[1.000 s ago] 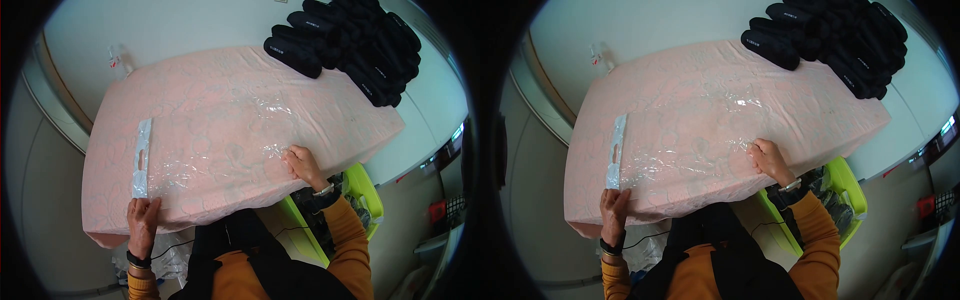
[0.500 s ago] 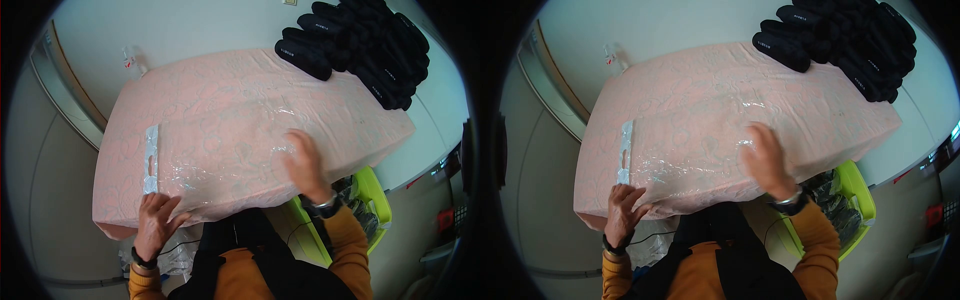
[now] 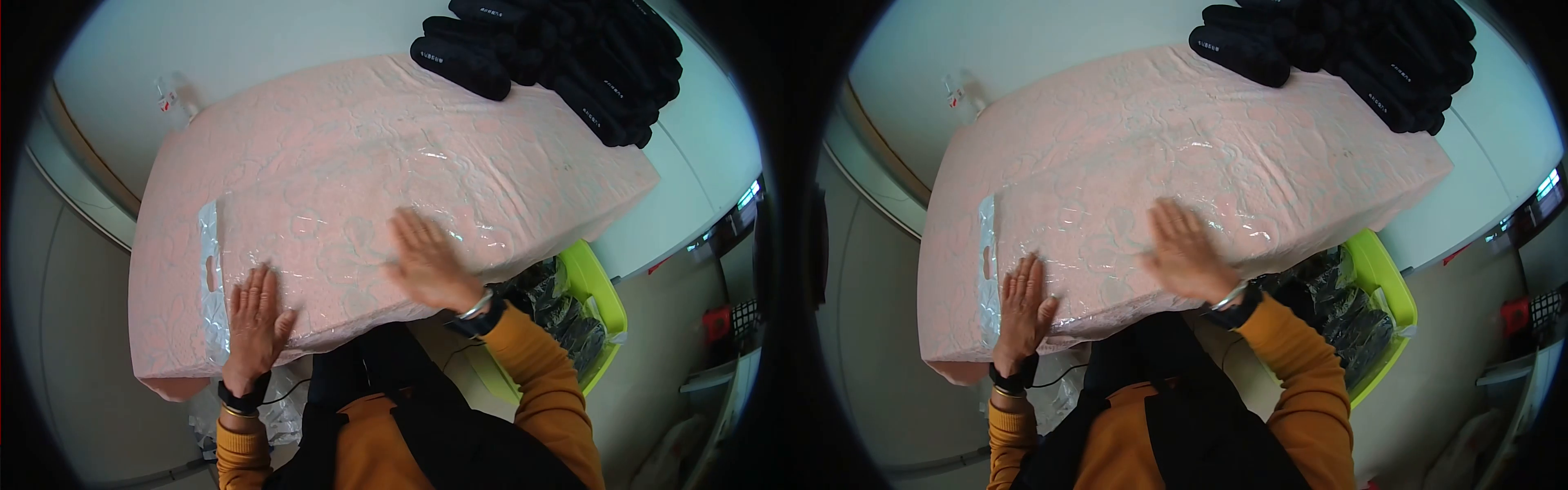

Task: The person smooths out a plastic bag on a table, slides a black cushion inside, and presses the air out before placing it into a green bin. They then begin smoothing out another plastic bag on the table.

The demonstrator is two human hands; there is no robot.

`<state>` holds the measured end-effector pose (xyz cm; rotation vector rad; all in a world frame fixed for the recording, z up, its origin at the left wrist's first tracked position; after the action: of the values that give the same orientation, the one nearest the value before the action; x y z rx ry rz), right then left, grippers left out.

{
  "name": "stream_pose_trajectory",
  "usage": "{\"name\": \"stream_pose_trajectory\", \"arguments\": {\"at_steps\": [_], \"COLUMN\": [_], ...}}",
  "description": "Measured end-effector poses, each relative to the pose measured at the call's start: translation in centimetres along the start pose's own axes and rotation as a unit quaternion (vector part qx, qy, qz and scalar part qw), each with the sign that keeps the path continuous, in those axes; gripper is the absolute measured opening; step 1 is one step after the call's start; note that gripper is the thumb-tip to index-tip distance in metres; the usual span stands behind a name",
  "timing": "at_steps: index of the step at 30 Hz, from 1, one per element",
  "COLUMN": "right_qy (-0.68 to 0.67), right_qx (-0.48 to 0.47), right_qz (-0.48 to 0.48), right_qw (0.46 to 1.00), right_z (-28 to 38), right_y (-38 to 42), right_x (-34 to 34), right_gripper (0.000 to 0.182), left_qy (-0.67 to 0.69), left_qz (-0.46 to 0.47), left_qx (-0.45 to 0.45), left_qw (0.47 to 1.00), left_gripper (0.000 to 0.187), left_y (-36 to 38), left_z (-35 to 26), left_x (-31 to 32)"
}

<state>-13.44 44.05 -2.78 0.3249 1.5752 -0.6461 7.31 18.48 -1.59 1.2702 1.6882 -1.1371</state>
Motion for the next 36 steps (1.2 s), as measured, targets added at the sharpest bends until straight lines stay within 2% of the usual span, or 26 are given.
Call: {"name": "stream_pose_trajectory", "arguments": {"at_steps": [2, 3, 5, 10, 12, 14, 16, 17, 19, 21, 23, 24, 27, 28, 30, 32, 34, 35, 36], "right_qy": [0.054, 0.056, 0.037, 0.026, 0.022, 0.018, 0.007, 0.0, -0.015, -0.036, -0.027, -0.018, -0.011, -0.013, -0.015, -0.087, -0.121, -0.148, -0.174], "right_qx": [0.054, 0.052, 0.08, 0.08, 0.088, 0.092, 0.022, -0.014, -0.048, -0.112, -0.093, -0.075, -0.052, -0.045, -0.035, 0.006, 0.027, 0.0, -0.027], "right_qz": [0.014, 0.017, -0.026, -0.033, -0.066, -0.086, -0.145, -0.172, -0.148, -0.107, -0.113, -0.119, -0.114, -0.103, -0.093, -0.094, -0.094, -0.135, -0.174], "right_qw": [0.997, 0.997, 0.996, 0.996, 0.994, 0.992, 0.989, 0.985, 0.988, 0.987, 0.989, 0.99, 0.992, 0.994, 0.995, 0.992, 0.988, 0.98, 0.969], "right_z": [-3.4, -4.6, -6.7, -7.7, -7.1, -6.0, -3.6, -2.4, -0.4, 0.6, -0.2, -0.7, -0.9, -0.6, -0.2, 0.0, 0.8, 1.9, 3.1], "right_y": [1.0, 1.7, 2.9, 3.6, 3.9, 4.2, 4.9, 5.2, 5.5, 5.5, 5.7, 5.8, 6.3, 6.6, 6.6, 6.3, 5.5, 4.9, 4.2], "right_x": [-0.7, -0.7, -0.5, -0.6, -0.6, -0.9, -2.8, -3.4, -4.0, -4.4, -4.0, -3.7, -4.6, -5.2, -5.2, -4.2, -3.8, -3.6, -3.5], "right_gripper": [0.074, 0.074, 0.071, 0.067, 0.066, 0.066, 0.065, 0.065, 0.064, 0.064, 0.062, 0.06, 0.054, 0.051, 0.048, 0.043, 0.04, 0.038, 0.036], "left_qy": [-0.005, -0.013, -0.018, -0.033, -0.028, -0.059, -0.115, -0.117, 0.049, 0.04, 0.024, 0.025, -0.039, -0.04, 0.046, 0.089, 0.298, 0.299, 0.359], "left_qz": [-0.003, -0.01, -0.019, -0.062, -0.088, -0.121, -0.178, -0.176, -0.132, -0.126, -0.113, -0.113, -0.2, -0.201, -0.189, -0.18, -0.081, -0.08, -0.073], "left_qx": [-0.015, -0.026, -0.036, -0.078, -0.09, -0.062, -0.007, -0.008, 0.058, 0.081, 0.131, 0.133, 0.037, 0.036, 0.023, 0.02, -0.055, -0.055, -0.042], "left_qw": [1.0, 1.0, 0.999, 0.994, 0.992, 0.989, 0.977, 0.977, 0.988, 0.988, 0.985, 0.984, 0.978, 0.978, 0.981, 0.979, 0.949, 0.949, 0.93], "left_gripper": [0.074, 0.076, 0.078, 0.075, 0.072, 0.068, 0.061, 0.061, 0.048, 0.044, 0.035, 0.035, 0.025, 0.025, 0.027, 0.028, 0.04, 0.04, 0.047], "left_y": [0.7, 1.0, 1.5, 2.6, 3.1, 3.8, 4.2, 4.1, 3.9, 3.7, 3.2, 3.0, 2.3, 2.2, 1.8, 1.6, 1.9, 1.8, 1.7], "left_z": [1.2, 1.7, 2.3, 4.2, 4.9, 4.1, 2.3, 0.5, -3.3, -3.3, -3.4, -3.2, -2.6, -2.7, -3.1, -4.2, -5.8, -6.4, -6.9], "left_x": [-0.5, -0.7, -1.1, -1.9, -2.0, -2.6, -3.4, -3.6, -3.4, -2.6, -2.1, -2.1, -3.6, -3.7, -3.7, -3.3, -2.4, -2.1, -1.7]}}
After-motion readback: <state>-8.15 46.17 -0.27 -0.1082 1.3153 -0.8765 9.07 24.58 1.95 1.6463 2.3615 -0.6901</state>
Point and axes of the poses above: each hand's wrist, its own y-axis away from the middle knuckle, its own x-axis out of the palm, z = x × y, the point moved 1 cm from there along -y, towards the middle knuckle, and after that the axes turned 13 degrees about y, right-handed, at the moved point
